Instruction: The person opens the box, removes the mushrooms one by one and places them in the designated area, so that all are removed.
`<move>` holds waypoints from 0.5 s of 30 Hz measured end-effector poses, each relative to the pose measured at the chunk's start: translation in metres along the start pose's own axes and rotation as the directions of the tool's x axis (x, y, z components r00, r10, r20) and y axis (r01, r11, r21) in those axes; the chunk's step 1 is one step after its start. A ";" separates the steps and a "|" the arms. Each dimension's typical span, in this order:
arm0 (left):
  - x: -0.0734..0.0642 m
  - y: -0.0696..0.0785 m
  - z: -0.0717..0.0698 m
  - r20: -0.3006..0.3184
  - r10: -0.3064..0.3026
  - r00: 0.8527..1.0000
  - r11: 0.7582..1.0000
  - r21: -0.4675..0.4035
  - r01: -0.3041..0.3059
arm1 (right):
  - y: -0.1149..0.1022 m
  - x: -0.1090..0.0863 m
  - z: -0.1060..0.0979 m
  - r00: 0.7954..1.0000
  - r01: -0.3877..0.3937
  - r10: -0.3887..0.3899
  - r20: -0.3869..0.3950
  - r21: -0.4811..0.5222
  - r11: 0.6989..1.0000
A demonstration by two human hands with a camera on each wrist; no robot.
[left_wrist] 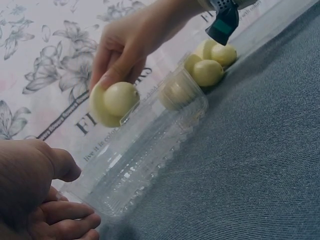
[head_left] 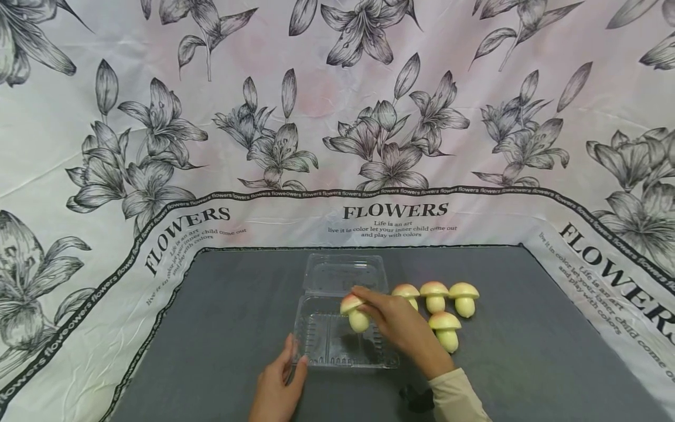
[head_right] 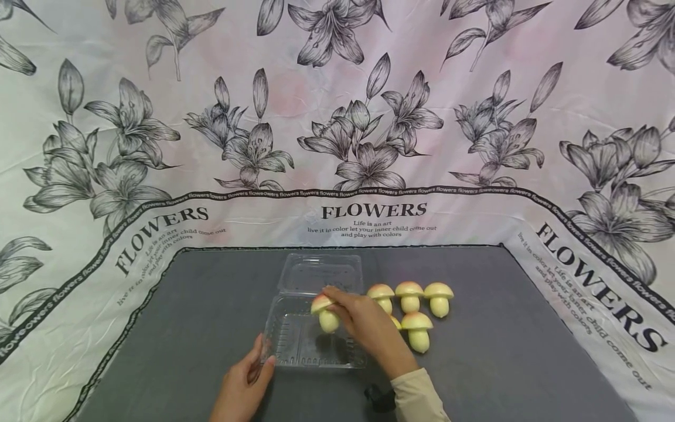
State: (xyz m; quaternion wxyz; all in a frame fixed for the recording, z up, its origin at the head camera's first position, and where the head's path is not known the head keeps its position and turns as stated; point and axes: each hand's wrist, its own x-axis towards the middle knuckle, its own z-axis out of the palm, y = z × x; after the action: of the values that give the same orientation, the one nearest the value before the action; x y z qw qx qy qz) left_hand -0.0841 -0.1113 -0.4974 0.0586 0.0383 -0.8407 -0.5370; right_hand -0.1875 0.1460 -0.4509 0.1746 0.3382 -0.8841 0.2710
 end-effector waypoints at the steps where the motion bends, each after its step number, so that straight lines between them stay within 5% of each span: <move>1: 0.000 0.000 0.000 0.001 0.005 1.000 1.000 0.001 -0.005 | 0.001 -0.001 -0.001 1.000 0.005 -0.005 -0.009 0.004 1.000; 10: -0.002 0.001 -0.001 0.022 0.010 1.000 1.000 -0.025 -0.009 | 0.012 -0.007 -0.008 0.997 0.043 -0.043 -0.068 0.000 0.999; 15: -0.002 0.001 -0.001 0.019 0.000 1.000 1.000 -0.023 0.000 | 0.015 -0.013 -0.014 0.997 0.004 -0.002 -0.075 0.028 1.000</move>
State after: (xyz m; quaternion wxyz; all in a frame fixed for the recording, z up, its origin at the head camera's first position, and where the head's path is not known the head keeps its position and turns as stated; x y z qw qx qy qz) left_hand -0.0818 -0.1110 -0.4964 0.0510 0.0324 -0.8349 -0.5471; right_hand -0.1870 0.1696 -0.4514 0.2033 0.3317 -0.8726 0.2954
